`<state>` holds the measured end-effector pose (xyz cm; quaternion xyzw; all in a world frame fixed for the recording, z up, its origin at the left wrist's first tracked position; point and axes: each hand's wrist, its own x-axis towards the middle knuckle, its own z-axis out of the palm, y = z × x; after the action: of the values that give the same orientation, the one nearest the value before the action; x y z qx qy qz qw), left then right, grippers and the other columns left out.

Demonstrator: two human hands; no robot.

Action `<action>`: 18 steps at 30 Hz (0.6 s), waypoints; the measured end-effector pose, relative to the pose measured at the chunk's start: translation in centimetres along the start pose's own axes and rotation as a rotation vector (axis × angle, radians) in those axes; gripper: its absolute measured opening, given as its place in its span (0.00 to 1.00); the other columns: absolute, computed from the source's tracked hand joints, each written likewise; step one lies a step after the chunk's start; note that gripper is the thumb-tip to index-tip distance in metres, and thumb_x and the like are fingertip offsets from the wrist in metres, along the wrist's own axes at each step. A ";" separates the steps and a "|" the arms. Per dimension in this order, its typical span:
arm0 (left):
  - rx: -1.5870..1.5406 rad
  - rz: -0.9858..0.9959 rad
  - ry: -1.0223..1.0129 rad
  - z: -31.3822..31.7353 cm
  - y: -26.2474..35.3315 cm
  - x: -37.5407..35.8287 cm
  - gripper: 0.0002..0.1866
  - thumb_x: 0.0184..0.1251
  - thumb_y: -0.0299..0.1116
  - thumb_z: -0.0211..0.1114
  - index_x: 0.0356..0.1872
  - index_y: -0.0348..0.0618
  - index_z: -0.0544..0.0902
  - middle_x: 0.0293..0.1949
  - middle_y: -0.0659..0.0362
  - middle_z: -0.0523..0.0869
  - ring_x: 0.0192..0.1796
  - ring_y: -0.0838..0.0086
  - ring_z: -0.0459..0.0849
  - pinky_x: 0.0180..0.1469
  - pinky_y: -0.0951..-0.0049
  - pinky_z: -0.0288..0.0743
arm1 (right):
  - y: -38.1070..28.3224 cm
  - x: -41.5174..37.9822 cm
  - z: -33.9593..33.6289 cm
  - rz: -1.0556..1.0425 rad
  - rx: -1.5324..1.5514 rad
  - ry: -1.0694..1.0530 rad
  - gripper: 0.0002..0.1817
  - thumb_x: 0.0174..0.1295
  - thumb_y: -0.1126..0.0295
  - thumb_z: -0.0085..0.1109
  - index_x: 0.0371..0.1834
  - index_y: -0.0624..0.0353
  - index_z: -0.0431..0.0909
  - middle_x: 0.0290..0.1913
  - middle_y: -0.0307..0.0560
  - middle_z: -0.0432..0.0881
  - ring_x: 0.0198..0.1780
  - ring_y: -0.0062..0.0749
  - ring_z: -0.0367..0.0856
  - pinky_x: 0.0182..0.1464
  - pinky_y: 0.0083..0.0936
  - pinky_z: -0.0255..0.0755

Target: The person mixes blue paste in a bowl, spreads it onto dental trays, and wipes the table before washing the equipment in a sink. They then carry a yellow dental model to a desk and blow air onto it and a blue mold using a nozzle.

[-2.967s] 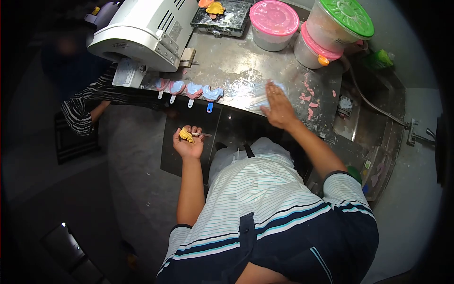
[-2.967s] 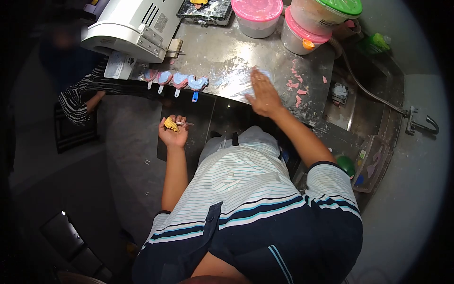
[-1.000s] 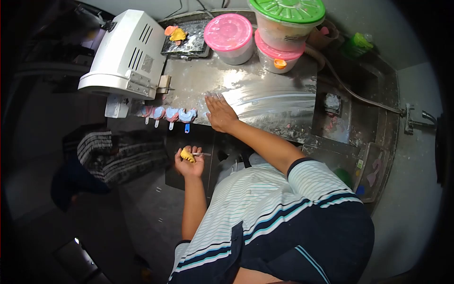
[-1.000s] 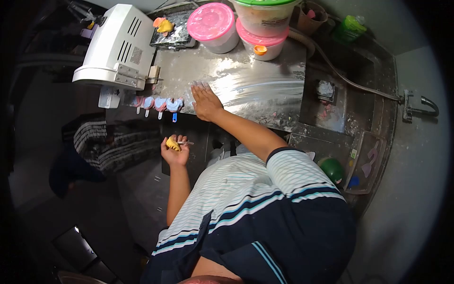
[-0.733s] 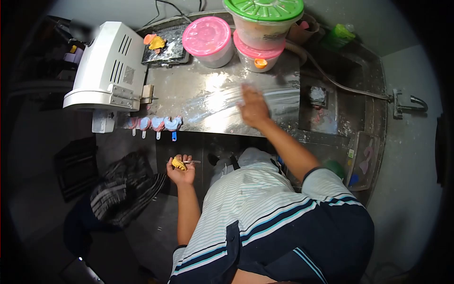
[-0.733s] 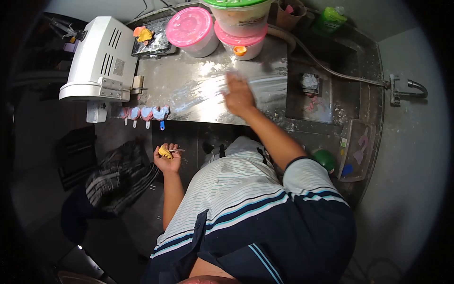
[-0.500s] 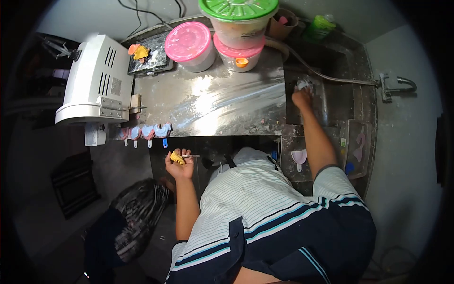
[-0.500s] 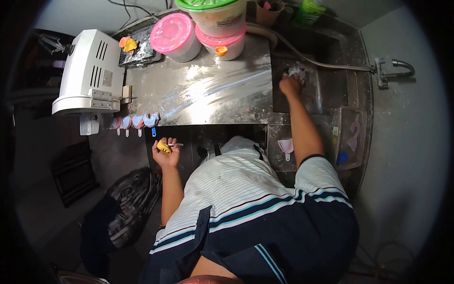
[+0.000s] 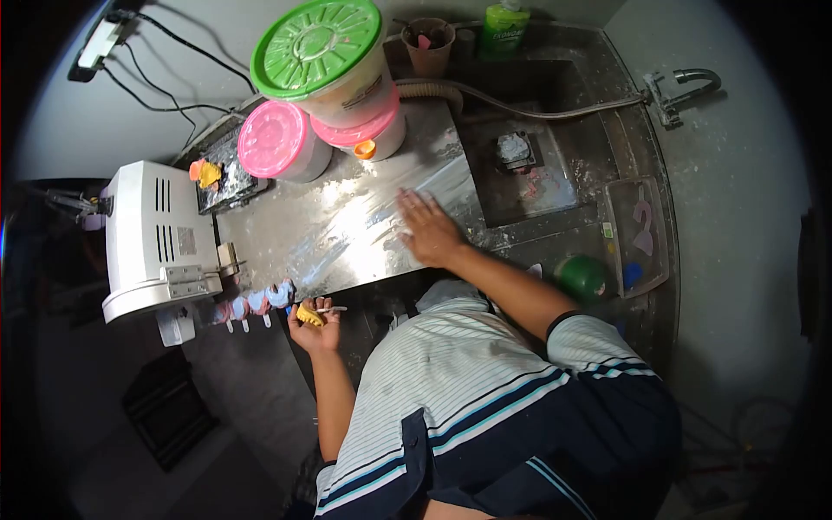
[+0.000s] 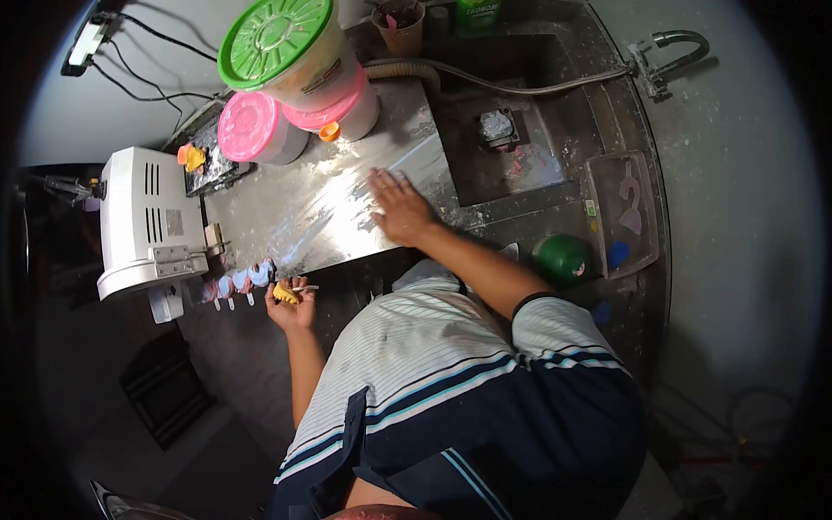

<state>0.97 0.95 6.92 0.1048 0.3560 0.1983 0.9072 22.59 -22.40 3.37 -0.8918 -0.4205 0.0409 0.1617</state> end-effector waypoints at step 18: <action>-0.022 0.000 0.018 1.8 -1.0 2.4 0.17 0.60 0.46 0.56 0.25 0.41 0.70 0.25 0.57 0.67 0.34 0.66 0.65 0.35 0.67 0.59 | 31.4 -6.0 -25.1 1.234 -0.219 0.950 0.39 0.53 0.56 0.58 0.61 0.75 0.60 0.56 0.75 0.72 0.58 0.63 0.74 0.58 0.44 0.71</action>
<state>4.07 1.00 6.48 0.0928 0.3618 0.2032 0.9051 47.11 -52.06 16.59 -0.8970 0.2634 -0.3040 0.1834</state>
